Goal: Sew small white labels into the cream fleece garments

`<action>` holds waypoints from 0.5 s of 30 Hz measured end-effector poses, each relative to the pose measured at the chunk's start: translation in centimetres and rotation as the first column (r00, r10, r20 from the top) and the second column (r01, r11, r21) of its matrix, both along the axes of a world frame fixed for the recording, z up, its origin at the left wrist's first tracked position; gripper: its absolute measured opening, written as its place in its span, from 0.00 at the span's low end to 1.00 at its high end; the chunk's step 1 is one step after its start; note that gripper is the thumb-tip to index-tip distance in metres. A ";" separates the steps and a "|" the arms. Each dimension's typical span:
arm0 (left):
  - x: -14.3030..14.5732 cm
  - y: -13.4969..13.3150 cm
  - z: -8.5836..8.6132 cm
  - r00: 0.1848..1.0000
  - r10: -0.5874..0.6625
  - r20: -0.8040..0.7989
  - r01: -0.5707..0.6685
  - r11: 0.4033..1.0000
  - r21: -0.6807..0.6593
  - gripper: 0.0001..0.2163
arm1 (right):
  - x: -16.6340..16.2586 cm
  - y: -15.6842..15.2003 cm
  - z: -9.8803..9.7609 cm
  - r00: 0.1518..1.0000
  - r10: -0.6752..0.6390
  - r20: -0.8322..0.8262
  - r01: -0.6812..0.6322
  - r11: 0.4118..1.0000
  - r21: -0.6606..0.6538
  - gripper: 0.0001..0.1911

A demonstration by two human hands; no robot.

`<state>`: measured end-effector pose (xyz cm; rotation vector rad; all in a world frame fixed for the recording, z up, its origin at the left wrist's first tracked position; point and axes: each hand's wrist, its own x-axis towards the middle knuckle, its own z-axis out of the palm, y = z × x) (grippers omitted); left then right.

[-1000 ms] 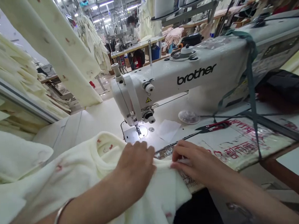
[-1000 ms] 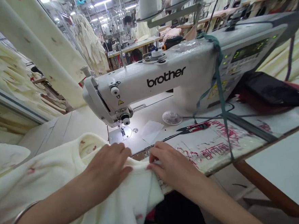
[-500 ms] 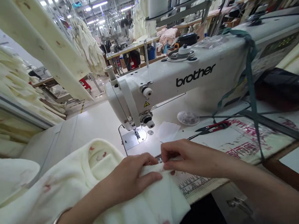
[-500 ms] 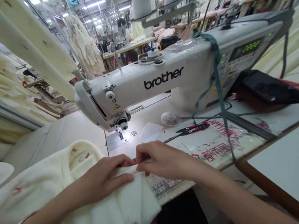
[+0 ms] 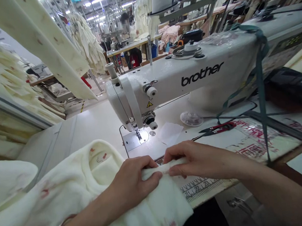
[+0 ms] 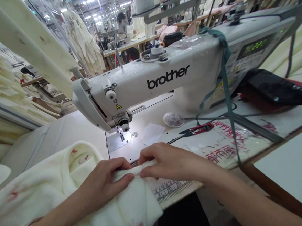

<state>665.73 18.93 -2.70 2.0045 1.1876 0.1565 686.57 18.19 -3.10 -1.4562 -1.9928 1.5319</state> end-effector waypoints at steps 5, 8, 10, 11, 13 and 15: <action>-0.6 1.4 -0.4 0.992 0.124 0.006 -0.123 0.987 -0.099 0.10 | -1.3 1.6 -1.2 0.990 -0.094 -0.104 0.084 0.992 -0.093 0.06; -1.0 3.6 -1.0 0.972 0.234 0.018 -0.228 0.960 -0.163 0.11 | -2.5 4.2 -1.9 0.991 -0.115 -0.065 0.108 0.989 -0.098 0.06; -1.1 5.2 -1.3 0.953 0.303 -0.008 -0.299 0.934 -0.197 0.11 | -3.3 6.1 -2.0 0.989 -0.143 0.029 0.145 0.987 -0.065 0.07; -1.1 5.9 -1.4 0.943 0.331 -0.030 -0.330 0.921 -0.204 0.11 | -3.6 6.9 -1.9 0.985 -0.158 0.067 0.161 0.986 -0.043 0.09; -1.0 7.1 -1.6 0.931 0.360 -0.062 -0.366 0.911 -0.191 0.10 | -4.0 8.1 -1.5 0.981 -0.160 0.106 0.163 0.987 -0.013 0.11; -0.8 7.9 -1.8 0.932 0.355 -0.072 -0.362 0.920 -0.151 0.09 | -4.1 8.8 -1.0 0.986 -0.128 0.105 0.129 0.992 0.001 0.13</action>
